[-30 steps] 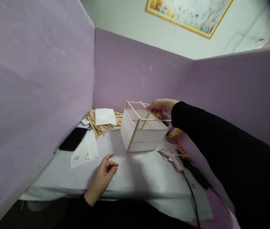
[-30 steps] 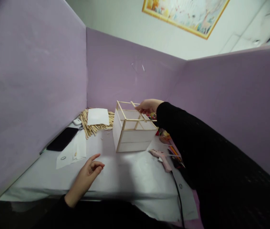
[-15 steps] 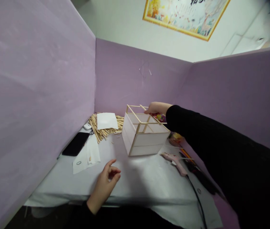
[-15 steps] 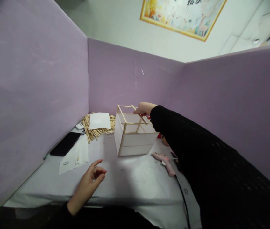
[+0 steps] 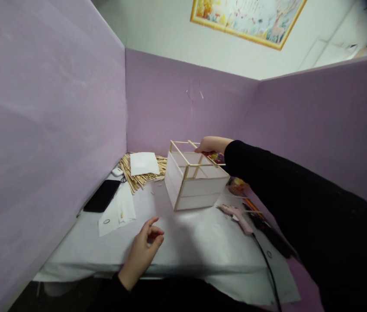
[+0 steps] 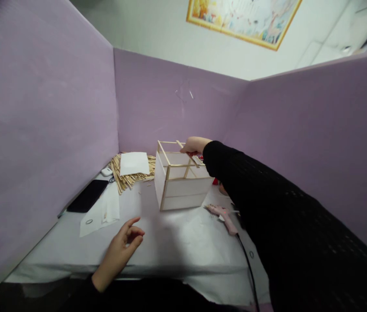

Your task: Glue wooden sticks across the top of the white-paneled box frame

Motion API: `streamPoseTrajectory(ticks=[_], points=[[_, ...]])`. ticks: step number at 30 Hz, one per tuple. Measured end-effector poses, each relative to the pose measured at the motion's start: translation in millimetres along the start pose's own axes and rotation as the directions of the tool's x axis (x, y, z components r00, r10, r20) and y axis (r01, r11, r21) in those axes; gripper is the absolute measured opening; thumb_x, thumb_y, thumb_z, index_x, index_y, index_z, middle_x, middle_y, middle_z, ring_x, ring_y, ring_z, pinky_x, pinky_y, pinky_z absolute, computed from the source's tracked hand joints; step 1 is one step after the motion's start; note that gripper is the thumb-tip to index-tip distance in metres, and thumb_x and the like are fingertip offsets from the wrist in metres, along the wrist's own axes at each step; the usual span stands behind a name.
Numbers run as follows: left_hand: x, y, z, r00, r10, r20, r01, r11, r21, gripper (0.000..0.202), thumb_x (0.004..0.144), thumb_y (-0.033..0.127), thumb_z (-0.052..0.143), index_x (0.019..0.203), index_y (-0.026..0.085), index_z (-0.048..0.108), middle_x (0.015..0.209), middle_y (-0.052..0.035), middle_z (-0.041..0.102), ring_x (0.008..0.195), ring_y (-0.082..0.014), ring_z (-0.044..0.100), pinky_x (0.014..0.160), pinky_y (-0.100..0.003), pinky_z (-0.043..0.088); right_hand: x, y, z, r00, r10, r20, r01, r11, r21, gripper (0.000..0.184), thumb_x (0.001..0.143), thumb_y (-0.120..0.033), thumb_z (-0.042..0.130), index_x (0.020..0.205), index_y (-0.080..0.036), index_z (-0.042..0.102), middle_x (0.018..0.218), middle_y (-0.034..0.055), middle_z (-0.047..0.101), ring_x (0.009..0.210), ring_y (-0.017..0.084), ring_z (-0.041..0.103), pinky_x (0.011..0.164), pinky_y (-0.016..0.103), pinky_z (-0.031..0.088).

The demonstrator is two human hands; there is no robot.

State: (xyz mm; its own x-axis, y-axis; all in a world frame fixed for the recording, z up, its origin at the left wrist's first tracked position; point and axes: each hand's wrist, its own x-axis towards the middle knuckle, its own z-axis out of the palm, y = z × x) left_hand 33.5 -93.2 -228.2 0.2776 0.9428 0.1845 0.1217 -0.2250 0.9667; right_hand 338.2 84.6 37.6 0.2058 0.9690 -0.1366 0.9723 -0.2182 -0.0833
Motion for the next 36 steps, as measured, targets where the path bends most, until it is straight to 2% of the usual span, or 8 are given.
streamPoseTrajectory(ticks=[11,16,22,26,29,32,34,36], points=[[1,3,0.1,1.0,-0.01,0.008,0.01,1.0,0.012,0.049,0.083,0.04,0.06,0.125,0.017,0.053,0.091,-0.0064,0.071,0.084,-0.0211,0.068,0.081,-0.037,0.055,-1,-1,1,0.996,0.087,0.035,-0.089,0.995,0.047,0.039,0.092,-0.043,0.063,0.063,-0.016,0.06,0.052,0.0006,0.05,0.046,0.012,0.045,0.05,0.029,0.035],[-1,5,-0.3,0.999,-0.04,0.007,0.04,0.999,0.027,0.05,0.081,0.042,0.061,0.124,0.017,0.055,0.092,-0.0069,0.072,0.085,-0.0221,0.069,0.081,-0.038,0.055,-12,3,-15,0.993,0.119,0.001,-0.118,0.985,0.126,0.042,0.095,-0.05,0.059,0.069,-0.016,0.062,0.056,0.0014,0.054,0.049,0.011,0.046,0.05,0.027,0.034],[1,4,-1.7,1.0,-0.028,-0.007,0.028,0.998,0.052,0.05,0.08,0.046,0.061,0.12,0.017,0.06,0.09,-0.008,0.073,0.085,-0.0236,0.07,0.082,-0.038,0.055,-27,45,-55,0.974,0.202,-0.102,-0.168,0.947,0.276,0.036,0.095,-0.045,0.061,0.076,-0.015,0.064,0.06,0.0016,0.057,0.05,0.01,0.046,0.05,0.026,0.035],[-2,12,-3.2,0.999,-0.029,-0.014,0.031,0.993,0.112,0.037,0.08,0.049,0.06,0.097,0.018,0.069,0.085,-0.0085,0.074,0.082,-0.0251,0.07,0.077,-0.037,0.055,-44,90,-58,0.959,0.256,-0.12,-0.182,0.884,0.431,0.032,0.096,-0.039,0.06,0.076,-0.015,0.063,0.058,0.0005,0.057,0.046,0.009,0.042,0.047,0.025,0.033],[-16,42,-7.5,0.998,-0.027,0.049,0.016,0.977,0.211,0.024,0.079,0.043,0.062,0.075,0.02,0.067,0.072,-0.0045,0.07,0.071,-0.0223,0.067,0.068,-0.032,0.054,-57,121,-42,0.963,0.255,-0.09,-0.162,0.811,0.563,0.031,0.096,-0.035,0.06,0.071,-0.017,0.061,0.057,0.0,0.056,0.045,0.009,0.042,0.045,0.024,0.033],[-27,99,-15.1,0.985,0.028,0.168,-0.078,0.951,0.298,0.027,0.083,0.042,0.063,0.065,0.021,0.064,0.062,-0.0004,0.065,0.062,-0.0179,0.061,0.062,-0.027,0.049,-60,141,-18,0.976,0.214,-0.037,-0.13,0.712,0.69,0.028,0.096,-0.03,0.061,0.071,-0.017,0.061,0.061,0.0018,0.06,0.049,0.01,0.049,0.047,0.024,0.038],[-15,141,-20.1,0.978,0.14,0.156,-0.183,0.932,0.313,0.032,0.085,0.045,0.061,0.063,0.021,0.063,0.06,0.0004,0.062,0.06,-0.0166,0.058,0.06,-0.027,0.047,-57,146,-2,0.983,0.183,-0.013,-0.108,0.633,0.767,0.022,0.097,-0.029,0.059,0.078,-0.018,0.062,0.067,0.0029,0.063,0.053,0.011,0.053,0.051,0.023,0.042],[17,172,-22.1,0.971,0.224,0.085,-0.24,0.921,0.306,0.032,0.084,0.046,0.062,0.064,0.021,0.063,0.062,0.0005,0.062,0.062,-0.0165,0.057,0.062,-0.027,0.046,-49,143,11,0.988,0.156,-0.014,-0.075,0.546,0.834,0.02,0.101,-0.032,0.051,0.087,-0.02,0.06,0.072,0.0035,0.065,0.057,0.013,0.058,0.055,0.024,0.046]])
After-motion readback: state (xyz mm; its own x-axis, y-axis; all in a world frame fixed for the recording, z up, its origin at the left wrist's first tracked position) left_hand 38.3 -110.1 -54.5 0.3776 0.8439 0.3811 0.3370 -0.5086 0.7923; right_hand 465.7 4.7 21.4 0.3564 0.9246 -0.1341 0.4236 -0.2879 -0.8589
